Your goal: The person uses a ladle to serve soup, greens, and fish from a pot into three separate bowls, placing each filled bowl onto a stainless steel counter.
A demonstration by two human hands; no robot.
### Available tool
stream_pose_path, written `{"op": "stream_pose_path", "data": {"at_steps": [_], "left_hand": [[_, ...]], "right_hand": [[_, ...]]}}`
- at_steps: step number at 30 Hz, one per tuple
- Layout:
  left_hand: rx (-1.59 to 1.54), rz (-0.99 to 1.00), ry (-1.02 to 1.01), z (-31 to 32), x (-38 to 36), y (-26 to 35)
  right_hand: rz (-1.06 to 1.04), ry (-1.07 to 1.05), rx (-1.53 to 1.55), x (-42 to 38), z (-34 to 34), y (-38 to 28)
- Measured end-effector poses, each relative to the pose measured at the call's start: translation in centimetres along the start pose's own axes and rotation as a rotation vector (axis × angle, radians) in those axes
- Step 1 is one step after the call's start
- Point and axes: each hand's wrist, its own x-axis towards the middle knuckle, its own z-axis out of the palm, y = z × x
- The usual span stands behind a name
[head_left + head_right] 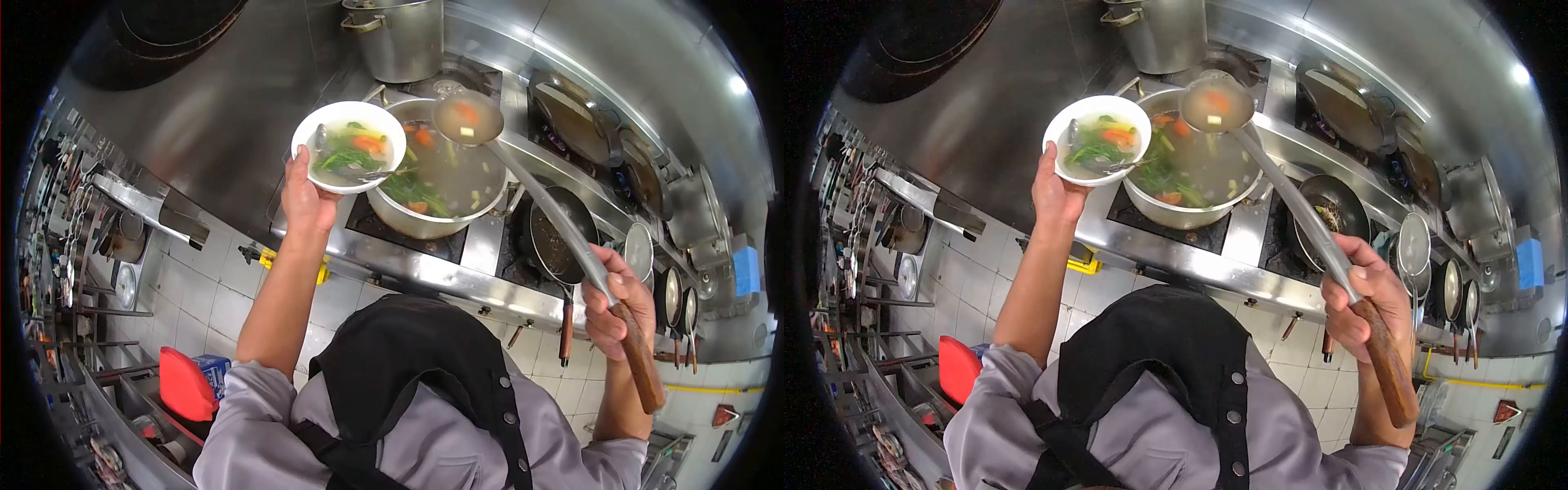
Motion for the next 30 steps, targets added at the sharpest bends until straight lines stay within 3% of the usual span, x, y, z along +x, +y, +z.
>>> {"op": "stream_pose_path", "data": {"at_steps": [12,16,20,23,26,30], "left_hand": [[-0.067,-0.143,-0.089,3.5,0.7,-3.6],[-0.058,-0.180,-0.102,4.6,0.4,-3.7],[-0.029,-0.194,-0.122,5.1,0.4,-3.4],[-0.061,-0.196,-0.185,4.3,1.4,-4.0],[-0.056,-0.195,-0.172,4.5,1.0,-3.7],[-0.094,-0.212,-0.131,3.8,0.9,-3.2]], "right_hand": [[0.001,-0.024,-0.043,-0.3,3.9,1.5],[-0.057,0.125,-0.404,-0.3,4.6,4.1],[-0.068,0.122,-0.652,-0.7,3.9,5.9],[-0.174,0.147,-0.862,-1.2,2.6,7.4],[-0.346,0.127,-1.299,-1.9,0.6,8.5],[-0.478,0.137,-1.329,-0.4,-3.6,11.8]]}}
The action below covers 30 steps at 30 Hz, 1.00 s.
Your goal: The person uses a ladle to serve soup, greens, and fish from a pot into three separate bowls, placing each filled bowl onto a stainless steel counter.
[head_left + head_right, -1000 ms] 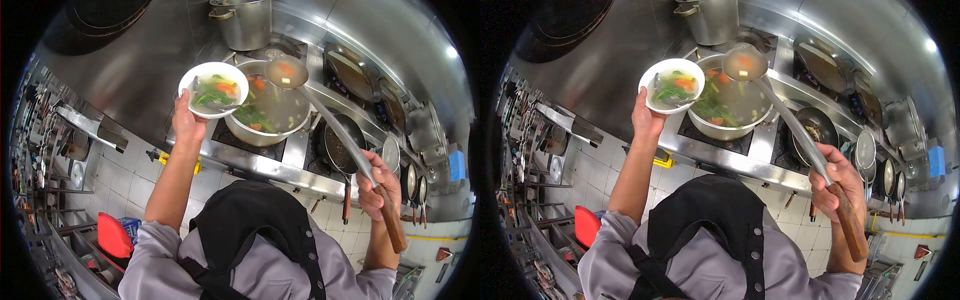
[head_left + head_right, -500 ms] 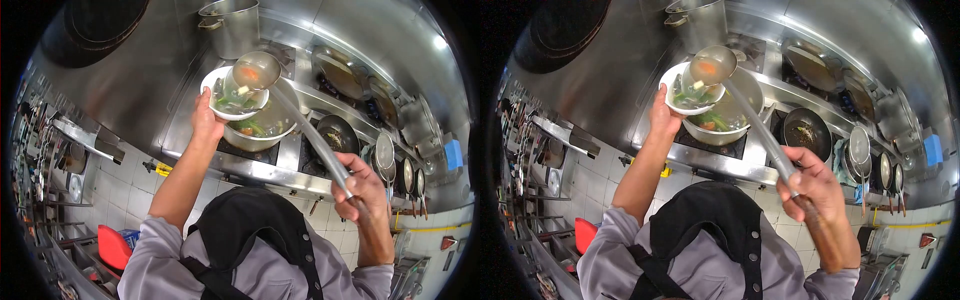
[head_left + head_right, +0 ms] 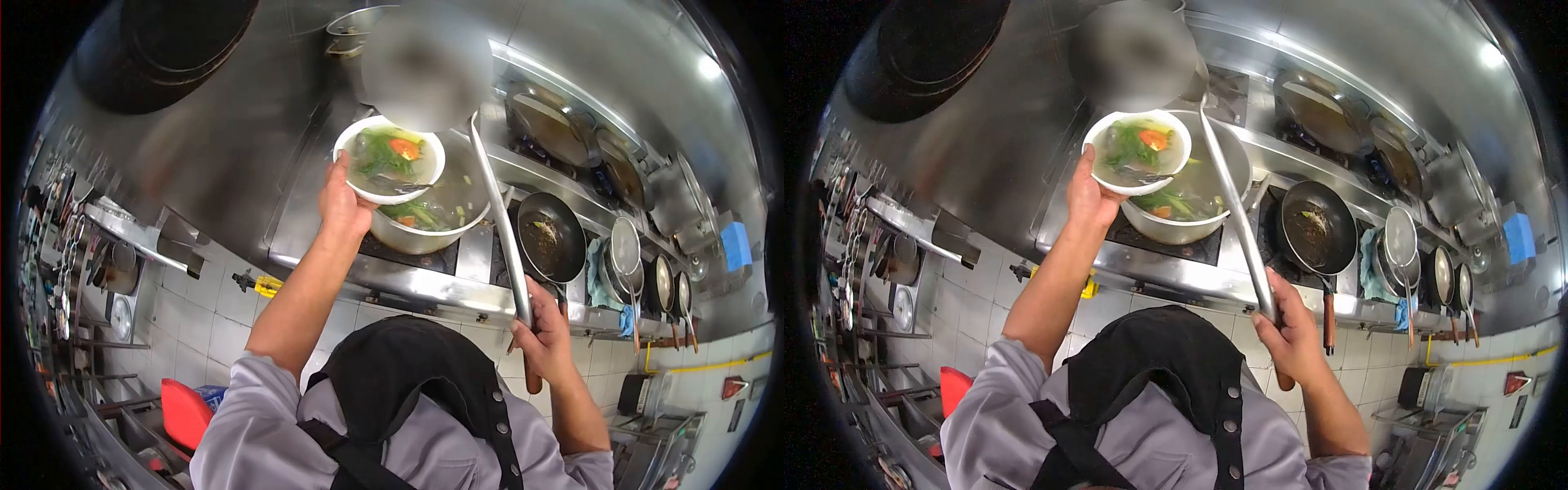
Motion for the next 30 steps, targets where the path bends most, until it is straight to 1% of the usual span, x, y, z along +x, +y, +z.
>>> {"op": "stream_pose_path", "data": {"at_steps": [1,3,4,5,6,7,9,11,12,13,15,16,17,19,20,23,24,26,27,28,29,30], "left_hand": [[-0.004,-0.015,0.004,-0.1,-0.6,0.3],[-0.018,-0.001,0.028,-0.6,-1.3,0.9],[-0.036,-0.003,0.010,-1.1,-1.7,1.2],[-0.055,0.001,-0.001,-1.7,-2.4,1.4],[-0.056,0.016,-0.001,-2.0,-3.4,1.8],[-0.025,0.061,0.050,-1.7,-5.1,2.3],[-0.031,0.074,0.125,-2.2,-8.0,3.0],[-0.014,0.148,0.161,-4.1,-11.1,2.9],[-0.039,0.221,0.168,-4.7,-12.9,3.0],[-0.063,0.301,0.175,-5.4,-14.9,2.7],[-0.125,0.394,0.216,-8.2,-18.9,2.4],[-0.144,0.445,0.240,-8.2,-22.3,2.6],[-0.156,0.522,0.296,-9.4,-24.8,2.3],[-0.178,0.639,0.315,-11.7,-30.0,1.2],[-0.159,0.716,0.324,-11.8,-32.2,0.4],[-0.207,0.888,0.520,-14.7,-41.3,-1.8],[-0.201,0.988,0.500,-15.8,-44.1,-2.8],[-0.211,1.109,0.582,-17.1,-50.2,-4.9],[-0.205,1.167,0.649,-16.2,-51.0,-5.5],[-0.258,1.230,0.766,-16.5,-54.5,-6.8],[-0.270,1.278,0.798,-16.4,-56.9,-7.9],[-0.273,1.368,0.862,-16.4,-59.3,-9.2]], "right_hand": [[-0.031,0.019,0.005,-0.1,0.6,1.2],[0.241,-0.004,0.336,-0.9,1.2,2.0],[0.211,-0.080,0.495,-1.1,1.5,2.3],[0.235,-0.074,0.637,-1.0,2.1,2.0],[0.229,-0.098,0.689,-1.0,1.9,2.4],[0.221,-0.132,0.741,-1.0,1.6,2.9],[0.193,-0.141,0.793,-1.0,1.4,3.7],[0.165,-0.204,0.798,-1.0,0.7,5.0],[0.158,-0.271,0.819,-0.7,0.5,5.3],[0.150,-0.345,0.839,-0.2,0.2,5.6],[0.138,-0.490,0.799,0.8,0.5,5.8],[0.149,-0.575,0.800,1.3,0.8,6.1],[0.143,-0.650,0.792,1.7,1.3,6.5],[0.146,-0.806,0.773,2.3,2.5,6.8],[0.143,-0.904,0.780,3.3,2.9,7.4],[0.085,-1.072,0.754,2.5,6.5,6.8],[0.083,-1.135,0.747,2.2,7.8,6.3],[0.079,-1.241,0.724,1.4,10.3,5.6],[0.077,-1.307,0.724,3.3,11.2,5.3],[0.052,-1.353,0.694,1.8,12.6,4.7],[0.033,-1.393,0.669,1.5,13.6,4.1],[0.078,-1.407,0.646,0.5,14.5,3.2]]}}
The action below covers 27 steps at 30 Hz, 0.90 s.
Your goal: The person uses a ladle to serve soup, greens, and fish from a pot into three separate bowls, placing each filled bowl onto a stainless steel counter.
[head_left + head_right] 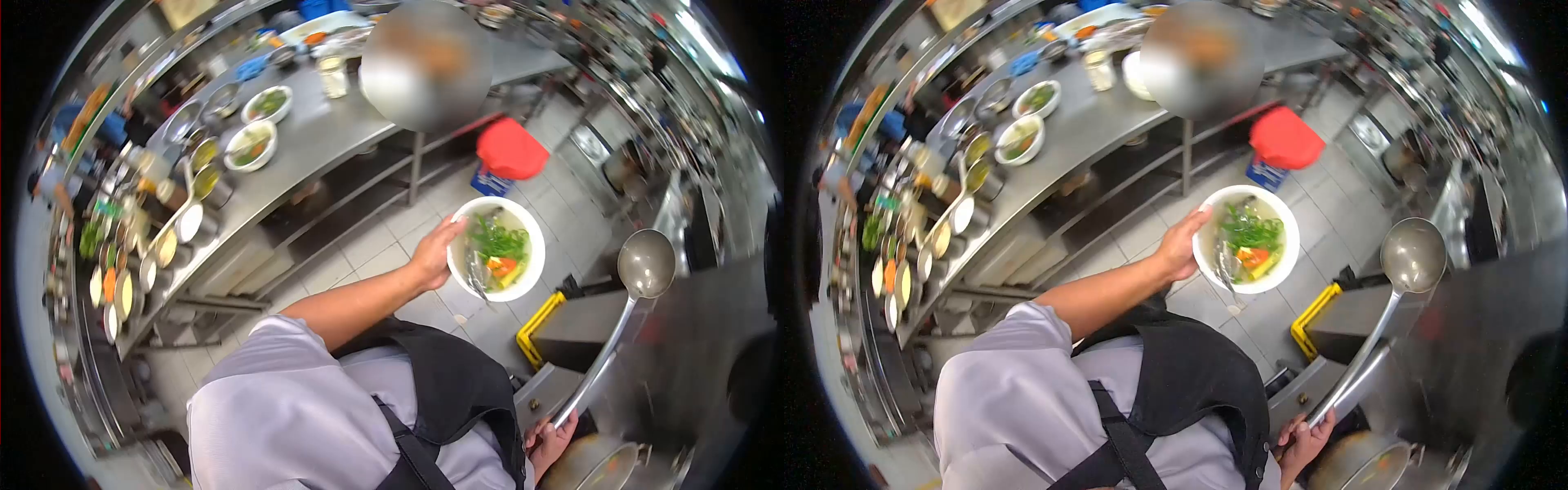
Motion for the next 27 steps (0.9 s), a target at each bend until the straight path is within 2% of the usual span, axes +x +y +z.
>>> {"op": "stream_pose_path", "data": {"at_steps": [3,7,12,15,17,20,25,27], "left_hand": [[-0.018,0.205,0.116,-5.7,-2.0,5.0],[-0.027,0.449,0.371,-11.0,-5.6,11.7],[-0.027,0.642,0.588,-16.9,-7.8,18.0],[-0.046,0.707,0.684,-22.1,-7.2,21.4],[-0.047,0.693,0.637,-24.5,-5.9,22.8],[-0.021,0.714,0.792,-25.0,-3.9,24.4],[-0.039,0.748,0.841,-25.7,1.3,25.9],[-0.069,0.753,0.932,-25.5,3.6,26.0]], "right_hand": [[0.050,-0.120,-0.017,3.6,3.1,0.6],[0.092,-0.270,-0.021,7.3,8.7,2.0],[0.182,-0.396,-0.112,11.2,14.8,4.4],[0.205,-0.471,-0.077,13.4,20.0,6.0],[0.207,-0.448,-0.084,14.3,21.9,6.8],[0.254,-0.466,-0.028,15.6,23.9,7.2],[0.230,-0.493,-0.056,18.2,25.2,7.0],[0.227,-0.501,-0.076,19.5,25.5,6.6]]}}
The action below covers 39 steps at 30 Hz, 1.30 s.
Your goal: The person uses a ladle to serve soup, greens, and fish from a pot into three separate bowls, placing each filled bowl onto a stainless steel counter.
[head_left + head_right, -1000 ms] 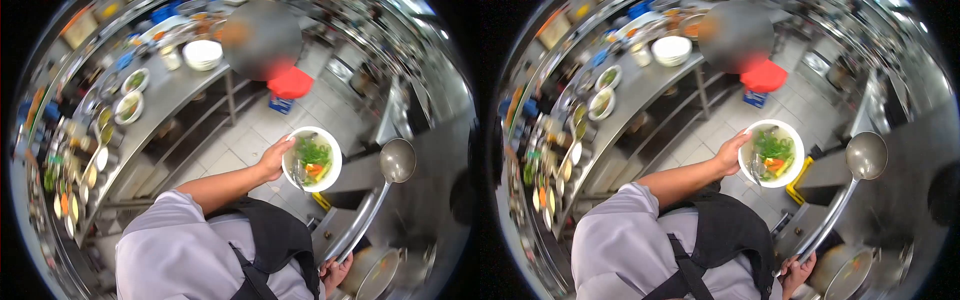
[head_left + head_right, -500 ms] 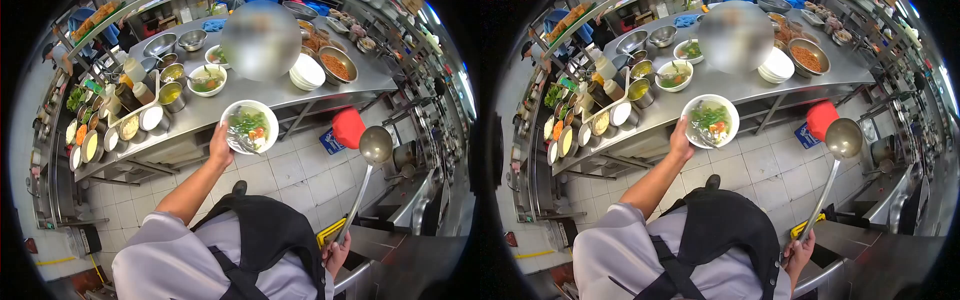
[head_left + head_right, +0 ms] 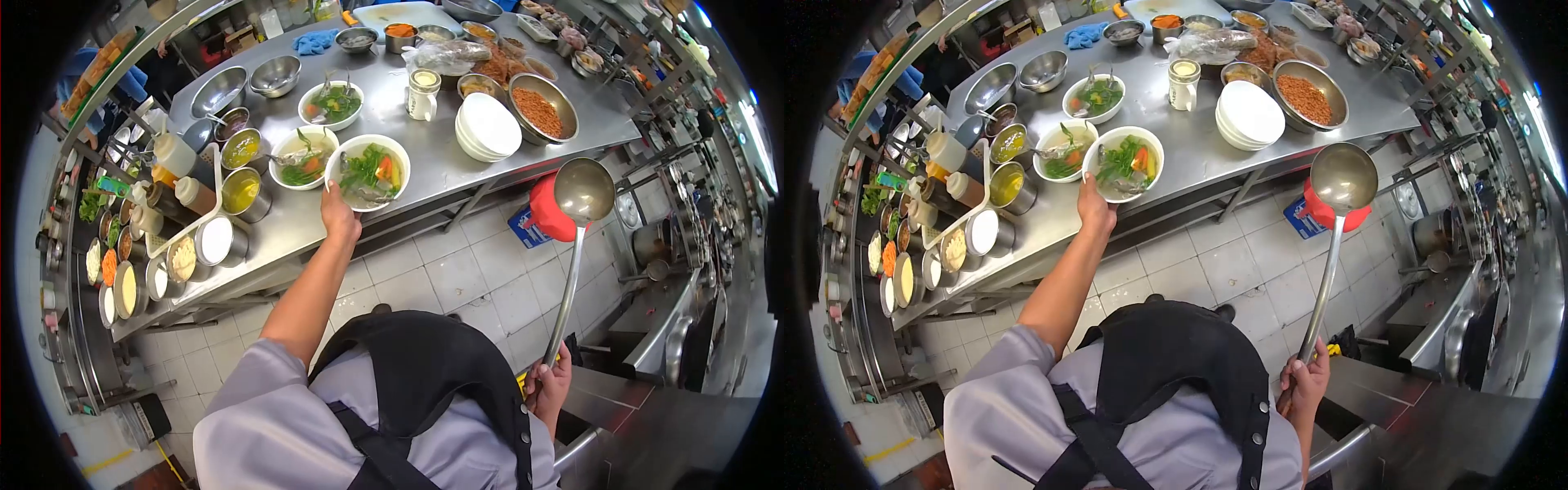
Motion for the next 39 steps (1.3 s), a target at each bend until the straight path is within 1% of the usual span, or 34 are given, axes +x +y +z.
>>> {"op": "stream_pose_path", "data": {"at_steps": [2,4,5,6,8,9,10,12,13,15,17,19,21,22,23,24,25,26,27,28,30,31,32,33,34,35,36,38,39], "left_hand": [[0.017,0.001,0.039,1.8,0.7,-0.7],[0.006,0.106,0.023,2.5,2.4,-2.4],[0.064,0.177,0.077,2.1,4.4,-3.8],[0.066,0.184,0.081,1.5,6.0,-5.0],[0.212,0.282,0.133,1.5,8.2,-5.9],[0.209,0.355,0.189,2.5,8.2,-6.0],[0.215,0.358,0.188,2.5,8.8,-6.2],[0.440,0.398,0.312,2.5,10.0,-6.1],[0.445,0.398,0.305,3.6,9.3,-5.5],[0.470,0.167,0.382,5.4,7.2,-3.4],[0.523,0.192,0.391,6.5,4.9,-2.4],[0.573,0.217,0.400,6.7,3.7,-3.0],[1.424,1.336,0.457,7.0,3.3,-4.0],[1.233,1.092,0.192,9.7,2.0,-4.2],[1.025,0.843,-0.047,13.8,0.7,-4.4],[1.175,0.782,-0.082,16.9,0.7,-5.2],[1.322,0.719,-0.120,19.7,1.2,-5.9],[1.417,0.622,-0.144,21.6,3.1,-7.4],[1.509,0.522,-0.171,22.8,5.5,-9.2],[1.511,0.530,-0.189,23.5,7.7,-10.1],[1.686,0.249,-0.385,24.5,10.3,-10.3],[1.811,0.382,-0.412,25.2,10.7,-10.2],[1.817,0.388,-0.436,25.4,10.8,-10.4],[1.618,0.356,-0.401,26.5,8.3,-9.3],[1.418,0.322,-0.368,27.5,6.6,-8.7],[1.439,0.409,-0.357,27.9,6.6,-8.5],[1.477,0.455,-0.366,28.1,7.1,-8.0],[1.505,0.608,-0.365,28.7,6.5,-6.5],[1.484,0.711,-0.354,28.3,7.7,-5.8]], "right_hand": [[-0.039,-0.008,-0.030,1.5,-0.6,-0.7],[-0.030,-0.009,-0.038,3.2,-1.8,-1.3],[-0.028,-0.004,-0.044,4.1,-2.4,-1.7],[-0.024,-0.010,-0.041,5.0,-3.2,-2.1],[-0.021,0.008,-0.059,7.1,-4.7,-2.8],[-0.020,0.004,-0.051,8.2,-5.6,-3.2],[-0.027,-0.015,-0.067,9.3,-6.7,-3.6],[-0.034,-0.022,-0.077,10.9,-8.8,-4.5],[-0.036,-0.036,-0.095,11.7,-9.8,-5.0],[-0.036,-0.047,-0.107,13.3,-11.5,-5.8],[-0.008,-0.069,-0.086,14.5,-13.3,-6.4],[0.007,-0.059,-0.079,15.4,-14.7,-7.0],[0.022,-0.042,-0.068,16.1,-15.3,-7.2],[0.048,-0.045,-0.046,16.4,-15.3,-7.4],[0.071,-0.052,-0.024,16.6,-15.4,-7.7],[0.070,-0.052,-0.018,16.9,-15.6,-7.8],[0.110,-0.058,-0.014,17.1,-15.7,-7.8],[0.149,-0.061,-0.011,17.3,-16.0,-7.8],[0.140,-0.053,-0.003,17.2,-16.1,-7.8],[0.143,-0.060,-0.016,17.0,-16.3,-7.7],[0.144,-0.048,-0.023,16.0,-16.4,-7.6],[0.126,-0.013,-0.026,15.4,-16.1,-7.5],[0.109,0.025,-0.028,14.7,-15.9,-7.4],[0.104,0.048,-0.018,13.9,-16.0,-7.0],[0.057,0.073,-0.009,13.2,-16.3,-6.2],[0.009,0.098,-0.002,12.5,-16.4,-5.7],[0.000,0.121,0.003,11.6,-16.3,-5.9],[0.060,0.184,0.008,9.7,-15.6,-6.5],[0.048,0.221,0.069,8.8,-15.2,-6.2]]}}
